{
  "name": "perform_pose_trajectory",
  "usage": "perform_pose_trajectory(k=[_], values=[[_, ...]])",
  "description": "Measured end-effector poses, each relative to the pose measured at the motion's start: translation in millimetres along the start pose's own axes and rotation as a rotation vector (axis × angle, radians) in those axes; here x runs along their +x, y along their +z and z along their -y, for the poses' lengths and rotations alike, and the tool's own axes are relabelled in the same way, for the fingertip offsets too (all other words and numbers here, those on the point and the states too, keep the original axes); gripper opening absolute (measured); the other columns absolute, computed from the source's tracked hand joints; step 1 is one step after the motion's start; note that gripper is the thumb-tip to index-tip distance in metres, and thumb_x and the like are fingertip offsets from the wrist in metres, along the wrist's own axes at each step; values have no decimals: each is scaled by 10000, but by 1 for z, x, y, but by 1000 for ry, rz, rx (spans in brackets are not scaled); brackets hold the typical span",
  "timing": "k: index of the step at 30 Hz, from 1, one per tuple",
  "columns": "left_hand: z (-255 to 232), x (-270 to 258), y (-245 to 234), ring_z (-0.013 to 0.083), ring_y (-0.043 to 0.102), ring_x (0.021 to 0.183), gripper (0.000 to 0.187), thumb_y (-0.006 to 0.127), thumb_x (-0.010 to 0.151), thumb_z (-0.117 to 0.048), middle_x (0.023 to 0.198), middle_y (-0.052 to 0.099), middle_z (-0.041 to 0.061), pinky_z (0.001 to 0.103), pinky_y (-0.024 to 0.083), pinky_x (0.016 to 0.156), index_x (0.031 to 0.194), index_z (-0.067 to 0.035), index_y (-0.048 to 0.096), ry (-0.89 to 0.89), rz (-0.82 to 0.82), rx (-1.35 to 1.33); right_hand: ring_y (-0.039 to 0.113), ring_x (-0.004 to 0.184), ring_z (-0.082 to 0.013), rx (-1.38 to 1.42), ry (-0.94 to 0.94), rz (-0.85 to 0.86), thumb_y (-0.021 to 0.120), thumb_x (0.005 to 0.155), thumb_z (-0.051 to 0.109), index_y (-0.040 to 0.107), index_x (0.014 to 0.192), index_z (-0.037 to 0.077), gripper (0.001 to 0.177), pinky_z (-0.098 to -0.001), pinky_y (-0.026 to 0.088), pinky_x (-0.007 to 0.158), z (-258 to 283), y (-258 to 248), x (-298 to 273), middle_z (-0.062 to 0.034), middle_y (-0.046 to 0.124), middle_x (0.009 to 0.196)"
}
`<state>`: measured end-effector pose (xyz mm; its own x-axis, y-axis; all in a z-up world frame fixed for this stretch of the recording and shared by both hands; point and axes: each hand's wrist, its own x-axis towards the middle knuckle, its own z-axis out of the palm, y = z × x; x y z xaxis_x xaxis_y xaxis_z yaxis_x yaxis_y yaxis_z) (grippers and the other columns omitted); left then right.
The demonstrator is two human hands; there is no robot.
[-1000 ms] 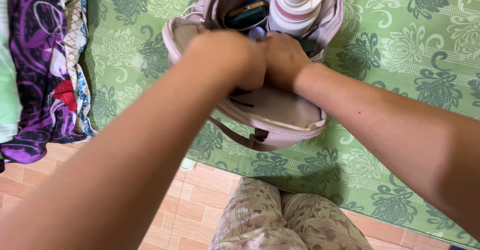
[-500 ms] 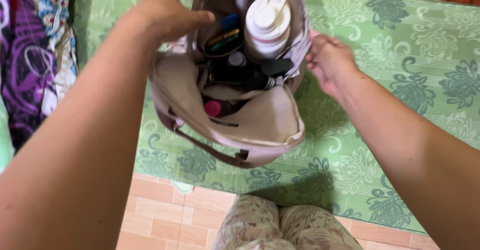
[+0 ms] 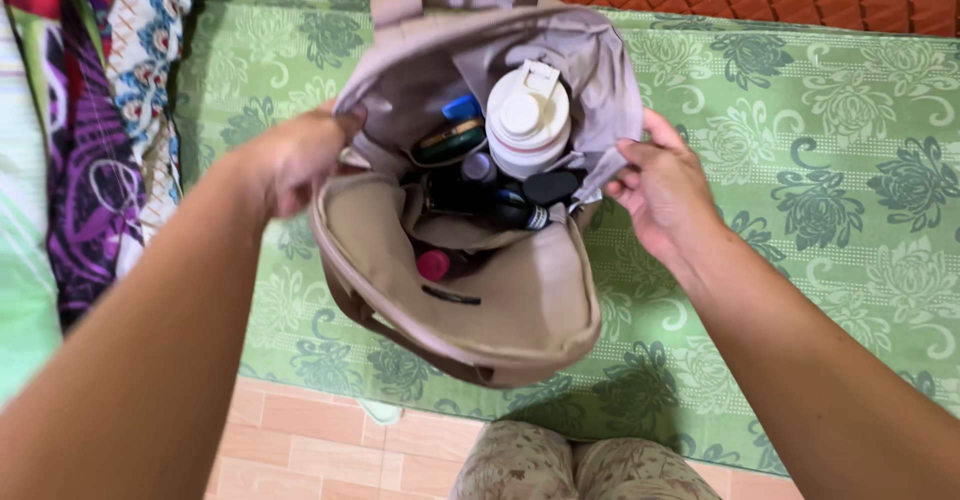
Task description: The person kneels by a bed and unpacks a beige backpack, removing a wallet, a lanyard with an ID card, small bottles and a tube from its compartments. They carry a large bottle and a bottle of alcohol to a white shelf and arrange the items on it.
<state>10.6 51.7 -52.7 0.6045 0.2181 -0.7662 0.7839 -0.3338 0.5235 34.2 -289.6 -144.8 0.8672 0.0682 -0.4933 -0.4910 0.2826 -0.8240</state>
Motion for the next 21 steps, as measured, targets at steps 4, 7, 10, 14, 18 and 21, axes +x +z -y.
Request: perform_pose_trajectory(k=[4,7,10,14,18,21], values=[[-4,-23,23,214,705,893,383,349,1064,-249,1178,704,146,316,608,743,1396,-174,524,31,36,-298,539,717,-81,90,-33,-36,497,957,13,603,1200,156,302,-253,426,625,18,-23,-1,27,635,925],[-12,-27,51,227,716,977,407,327,1050,-231,1171,738,107,363,621,836,1380,-169,557,132,120,-265,519,714,-83,64,-60,-95,482,964,9,596,1170,156,277,-243,428,616,35,-53,0,18,617,926],[-26,-30,87,266,694,1000,409,329,1040,-259,1168,709,91,429,626,861,1389,-178,527,96,181,-340,486,721,-91,38,-119,-160,476,979,-6,579,1148,162,260,-256,452,617,54,-89,8,7,598,936],[-40,-40,131,256,655,984,398,355,1041,-356,1169,658,45,470,582,823,1393,-237,497,97,250,-353,498,778,-108,42,-168,-197,495,1017,-1,526,1080,155,171,-286,512,684,82,-130,7,8,580,970],[-61,-45,157,253,668,1034,427,435,980,-311,1206,675,77,513,663,781,1375,-189,542,262,176,-90,593,865,-164,-187,-156,-99,444,1025,49,536,1100,76,121,-311,555,788,110,-142,-7,-65,610,1005],[-86,-42,163,393,639,1205,386,566,984,-293,1306,670,174,521,503,1043,1348,-182,629,560,-237,543,607,858,-194,-297,-117,-41,476,1036,149,545,1127,48,152,-323,548,774,122,-133,-10,-82,626,1008]])
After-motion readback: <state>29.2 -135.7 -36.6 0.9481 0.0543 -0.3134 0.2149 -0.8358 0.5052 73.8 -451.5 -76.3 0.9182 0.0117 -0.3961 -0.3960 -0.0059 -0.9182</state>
